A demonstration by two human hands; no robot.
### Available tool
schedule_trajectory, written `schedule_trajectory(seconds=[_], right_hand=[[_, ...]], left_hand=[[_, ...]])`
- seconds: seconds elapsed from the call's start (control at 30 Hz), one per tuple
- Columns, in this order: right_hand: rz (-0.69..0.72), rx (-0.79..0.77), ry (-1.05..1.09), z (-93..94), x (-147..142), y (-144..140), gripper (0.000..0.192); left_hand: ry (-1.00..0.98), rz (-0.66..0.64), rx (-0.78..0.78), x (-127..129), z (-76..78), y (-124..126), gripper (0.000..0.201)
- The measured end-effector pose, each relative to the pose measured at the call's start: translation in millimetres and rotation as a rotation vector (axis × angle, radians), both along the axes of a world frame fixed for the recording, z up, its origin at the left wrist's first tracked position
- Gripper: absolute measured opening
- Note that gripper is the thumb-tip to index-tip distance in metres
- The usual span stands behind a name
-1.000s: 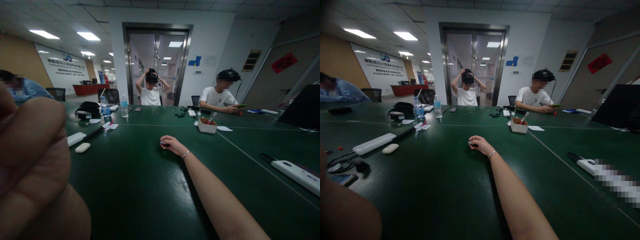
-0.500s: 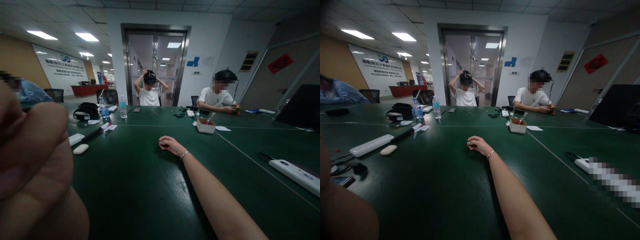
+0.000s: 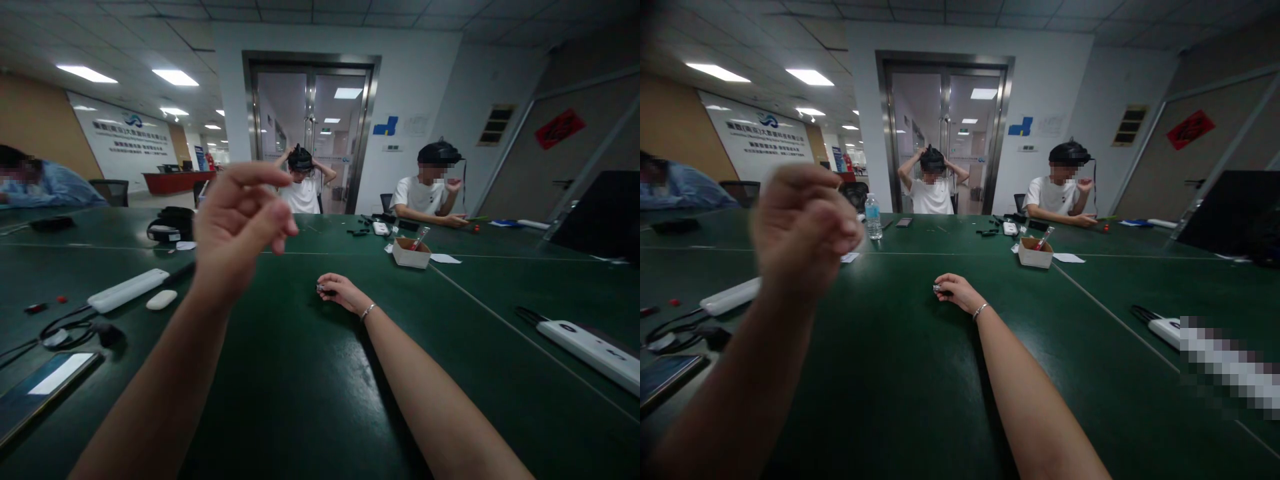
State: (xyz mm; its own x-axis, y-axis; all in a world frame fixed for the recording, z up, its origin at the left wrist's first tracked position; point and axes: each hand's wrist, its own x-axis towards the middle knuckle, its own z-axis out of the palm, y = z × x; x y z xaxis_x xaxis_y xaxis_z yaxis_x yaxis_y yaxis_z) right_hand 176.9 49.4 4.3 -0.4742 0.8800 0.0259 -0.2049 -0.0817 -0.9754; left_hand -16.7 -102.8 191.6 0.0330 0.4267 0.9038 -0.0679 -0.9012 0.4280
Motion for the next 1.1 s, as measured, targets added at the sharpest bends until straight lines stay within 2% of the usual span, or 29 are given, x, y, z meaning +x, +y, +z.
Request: schedule_trajectory(seconds=[0.07, 0.17, 0.27, 0.33, 0.43, 0.5, 0.63, 0.73, 0.93, 1.1], right_hand=[[-0.014, 0.013, 0.012, -1.8, 0, 1, 0.022], [-0.066, 0.038, 0.034, -3.7, -2, 1, 0.023], [-0.152, 0.043, 0.036, -3.9, -5, 1, 0.024], [-0.190, 0.055, 0.025, -3.4, -8, 1, 0.026], [-0.201, 0.101, -0.008, -3.4, -11, 1, 0.028], [-0.195, 0.132, -0.042, -4.0, -12, 2, 0.029], [-0.170, 0.187, -0.155, -5.6, -14, 3, 0.028], [-0.142, 0.227, -0.204, -5.4, -14, 3, 0.026], [-0.090, 0.215, -0.175, -4.2, -13, 3, 0.026], [-0.079, 0.177, -0.170, -5.6, -11, 5, 0.023]], left_hand=[[0.211, 0.006, -0.165, 10, -24.5, 31, 0.020], [0.486, 0.090, -0.414, 22, -84.7, 87, 0.025], [0.590, 0.121, -0.637, 27, -140.5, 126, 0.026], [0.605, 0.092, -0.765, 28, -161.1, 139, 0.029], [0.573, 0.040, -0.954, 28, -172.1, 144, 0.033], [0.534, 0.037, -0.990, 29, -176.6, 145, 0.031], [0.471, 0.096, -0.855, 28, -193.1, 145, 0.027], [0.432, 0.084, -0.785, 26, -202.4, 144, 0.026], [0.366, -0.038, -0.843, 21, -199.3, 145, 0.022], [0.337, -0.024, -0.850, 20, -199.3, 145, 0.023]])
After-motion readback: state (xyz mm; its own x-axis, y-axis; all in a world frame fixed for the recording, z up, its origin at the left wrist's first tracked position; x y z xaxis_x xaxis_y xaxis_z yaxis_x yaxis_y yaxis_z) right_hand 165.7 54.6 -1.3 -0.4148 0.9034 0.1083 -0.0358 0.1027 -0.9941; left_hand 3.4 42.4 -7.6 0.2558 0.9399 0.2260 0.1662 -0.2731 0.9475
